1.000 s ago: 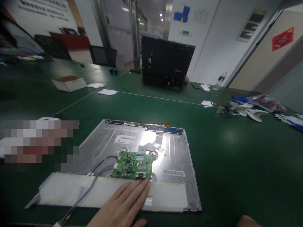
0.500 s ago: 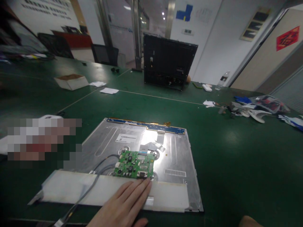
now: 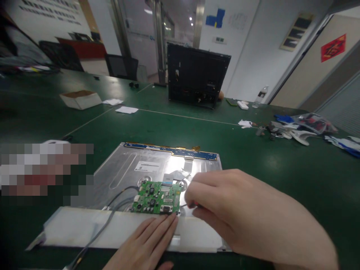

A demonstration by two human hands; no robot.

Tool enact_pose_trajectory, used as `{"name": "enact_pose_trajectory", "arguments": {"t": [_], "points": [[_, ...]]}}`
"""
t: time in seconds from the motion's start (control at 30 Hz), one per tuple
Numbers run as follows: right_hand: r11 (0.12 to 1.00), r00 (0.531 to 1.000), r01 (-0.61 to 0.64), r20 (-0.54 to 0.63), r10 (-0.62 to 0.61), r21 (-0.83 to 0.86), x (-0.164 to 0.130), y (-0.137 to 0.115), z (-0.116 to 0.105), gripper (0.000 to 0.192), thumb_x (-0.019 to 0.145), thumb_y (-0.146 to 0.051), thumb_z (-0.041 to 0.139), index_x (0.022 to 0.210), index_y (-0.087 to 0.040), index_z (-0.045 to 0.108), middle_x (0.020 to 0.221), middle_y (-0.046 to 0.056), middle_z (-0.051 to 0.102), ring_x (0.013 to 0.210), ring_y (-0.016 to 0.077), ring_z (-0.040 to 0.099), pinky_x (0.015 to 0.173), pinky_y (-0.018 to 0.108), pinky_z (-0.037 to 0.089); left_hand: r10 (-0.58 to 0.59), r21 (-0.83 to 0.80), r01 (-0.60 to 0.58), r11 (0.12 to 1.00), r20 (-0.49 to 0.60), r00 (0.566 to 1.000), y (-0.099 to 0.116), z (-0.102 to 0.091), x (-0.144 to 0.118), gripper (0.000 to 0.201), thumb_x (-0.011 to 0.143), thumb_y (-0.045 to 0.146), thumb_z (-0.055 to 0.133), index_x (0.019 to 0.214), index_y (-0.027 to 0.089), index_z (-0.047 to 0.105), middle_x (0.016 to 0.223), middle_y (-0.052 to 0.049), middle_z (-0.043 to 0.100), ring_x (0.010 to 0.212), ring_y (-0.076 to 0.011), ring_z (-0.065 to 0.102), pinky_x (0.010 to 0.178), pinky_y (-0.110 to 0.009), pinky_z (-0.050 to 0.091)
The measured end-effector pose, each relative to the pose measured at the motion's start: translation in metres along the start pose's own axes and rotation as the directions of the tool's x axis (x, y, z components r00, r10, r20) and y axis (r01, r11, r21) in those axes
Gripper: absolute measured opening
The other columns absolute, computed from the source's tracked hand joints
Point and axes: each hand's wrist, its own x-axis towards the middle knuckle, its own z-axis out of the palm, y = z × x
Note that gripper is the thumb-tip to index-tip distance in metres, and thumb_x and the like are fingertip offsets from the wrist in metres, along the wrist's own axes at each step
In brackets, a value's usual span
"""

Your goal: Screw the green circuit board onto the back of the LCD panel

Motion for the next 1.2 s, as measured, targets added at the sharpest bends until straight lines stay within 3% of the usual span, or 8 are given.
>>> {"name": "enact_pose_trajectory", "arguments": {"t": [0.07,0.2,0.47,0.67,1.07,1.2], "points": [[0.997,0.992,0.056,0.112,-0.061,0.051,0.018,-0.008,0.000,0.010,0.091,-0.017,0.052,0.084,-0.021,0.056,0.083,0.000,0.063,0.073,0.0121,0.057,0.063,0.023,0.042,0.000,0.008,0.000,1.000,-0.011,1.000,0.000,0.001,0.000,0.051,0.097,0.045,0.043,0.130,0.008,0.052,0.131,-0.011,0.059,0.113,-0.0240,0.055,0.095,-0.034,0.042],[0.996,0.982,0.053,0.177,-0.065,0.074,0.038,-0.007,0.007,0.007,0.090,-0.015,0.052,0.088,-0.019,0.057,0.085,0.001,0.062,0.076,0.0129,0.056,0.066,0.023,0.041,-0.011,0.011,0.011,1.000,-0.007,1.000,0.000,0.001,-0.001,0.050,0.097,0.045,0.044,0.130,0.009,0.051,0.132,-0.010,0.058,0.116,-0.0236,0.053,0.098,-0.034,0.040],[0.991,0.990,0.063,0.119,-0.077,0.115,0.034,-0.001,0.001,0.007,0.090,-0.014,0.052,0.089,-0.018,0.058,0.085,0.001,0.061,0.075,0.0126,0.054,0.064,0.023,0.038,-0.011,-0.002,0.011,1.000,0.046,0.999,0.000,-0.001,-0.002,0.051,0.095,0.042,0.048,0.137,0.012,0.045,0.135,-0.011,0.055,0.120,-0.0236,0.050,0.100,-0.034,0.040],[0.989,0.987,0.069,0.133,-0.087,0.130,0.038,0.000,0.005,0.007,0.090,-0.014,0.052,0.089,-0.018,0.058,0.086,0.001,0.062,0.075,0.0121,0.055,0.064,0.023,0.038,0.024,0.070,-0.024,0.997,0.008,1.000,-0.002,0.000,-0.001,0.048,0.092,0.038,0.052,0.129,0.009,0.052,0.132,-0.011,0.057,0.115,-0.0246,0.053,0.096,-0.034,0.043],[0.996,0.996,0.065,0.064,-0.061,-0.064,0.042,-0.008,0.013,0.012,0.092,-0.027,0.052,0.083,-0.020,0.049,0.076,-0.002,0.059,0.062,0.0115,0.048,0.053,0.027,0.026,0.006,0.021,-0.005,1.000,-0.023,1.000,-0.003,0.002,-0.003,0.048,0.094,0.044,0.048,0.128,0.010,0.053,0.130,-0.010,0.059,0.114,-0.0236,0.055,0.095,-0.033,0.044],[0.993,0.995,0.079,0.064,-0.073,-0.088,0.038,-0.014,0.012,0.007,0.090,-0.025,0.052,0.088,-0.021,0.048,0.082,-0.001,0.060,0.067,0.0134,0.050,0.052,0.029,0.024,0.011,0.031,-0.009,0.999,-0.043,0.999,-0.003,0.003,-0.002,0.048,0.095,0.045,0.047,0.127,0.011,0.055,0.126,-0.010,0.062,0.113,-0.0230,0.055,0.095,-0.033,0.043]]}}
